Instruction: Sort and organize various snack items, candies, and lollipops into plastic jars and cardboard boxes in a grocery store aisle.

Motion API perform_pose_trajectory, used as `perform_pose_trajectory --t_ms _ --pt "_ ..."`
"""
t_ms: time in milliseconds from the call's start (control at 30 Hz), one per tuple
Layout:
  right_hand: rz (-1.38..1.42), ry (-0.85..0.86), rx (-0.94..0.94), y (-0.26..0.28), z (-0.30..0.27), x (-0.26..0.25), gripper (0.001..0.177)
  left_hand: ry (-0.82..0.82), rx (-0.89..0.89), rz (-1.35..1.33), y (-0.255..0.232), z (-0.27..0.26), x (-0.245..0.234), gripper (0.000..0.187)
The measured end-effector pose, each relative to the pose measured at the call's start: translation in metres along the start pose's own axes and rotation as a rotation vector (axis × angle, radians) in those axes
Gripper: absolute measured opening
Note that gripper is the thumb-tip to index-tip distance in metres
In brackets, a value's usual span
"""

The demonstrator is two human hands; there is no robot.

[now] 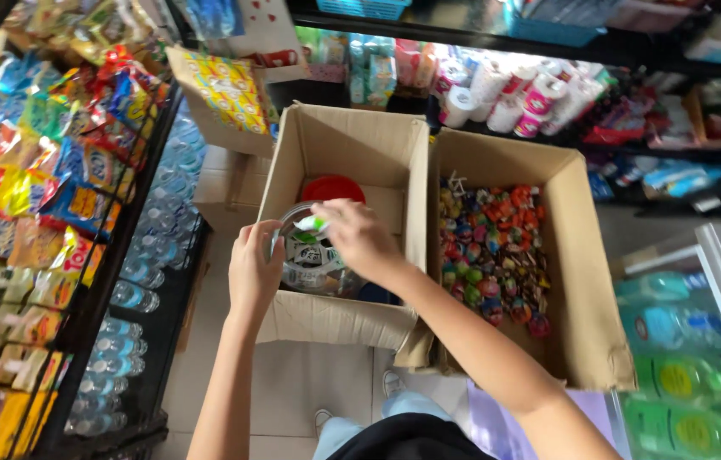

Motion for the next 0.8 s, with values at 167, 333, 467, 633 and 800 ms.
perform_pose_trajectory --t_ms 167,333,467,633,800 --pt "-0.385 0.021 -0.299 0.036 -0.033 0.003 0.05 0.042 0.124 -0.029 0.003 -0.015 0.014 0.035" --pt "-0.094 0.035 0.208 0.013 -0.076 -0.028 0.032 0.095 0.296 -0.007 0.011 -0.038 0.042 0.052" --pt "-0.075 -0.097 0.239 -0.005 -0.103 -0.052 0.023 0.113 0.248 -0.039 0.012 -0.041 0.041 0.047" --pt "0.027 -0.198 0.486 -0.078 -0.122 -0.057 0.016 0.018 0.142 -0.031 0.005 -0.036 0.029 0.057" --pt "0.011 -0.083 0.534 -0.13 -0.072 -0.023 0.015 -0.019 0.052 -0.039 0.027 -0.041 0.037 0.054"
Point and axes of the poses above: each hand's wrist, its own z-axis towards the middle knuckle, its own x-axis out of the palm, y = z × x, the point moved 8 cm from there along z, towards the middle knuckle, and after that the axes turned 15 degrees about -y, right-handed, at the moved point
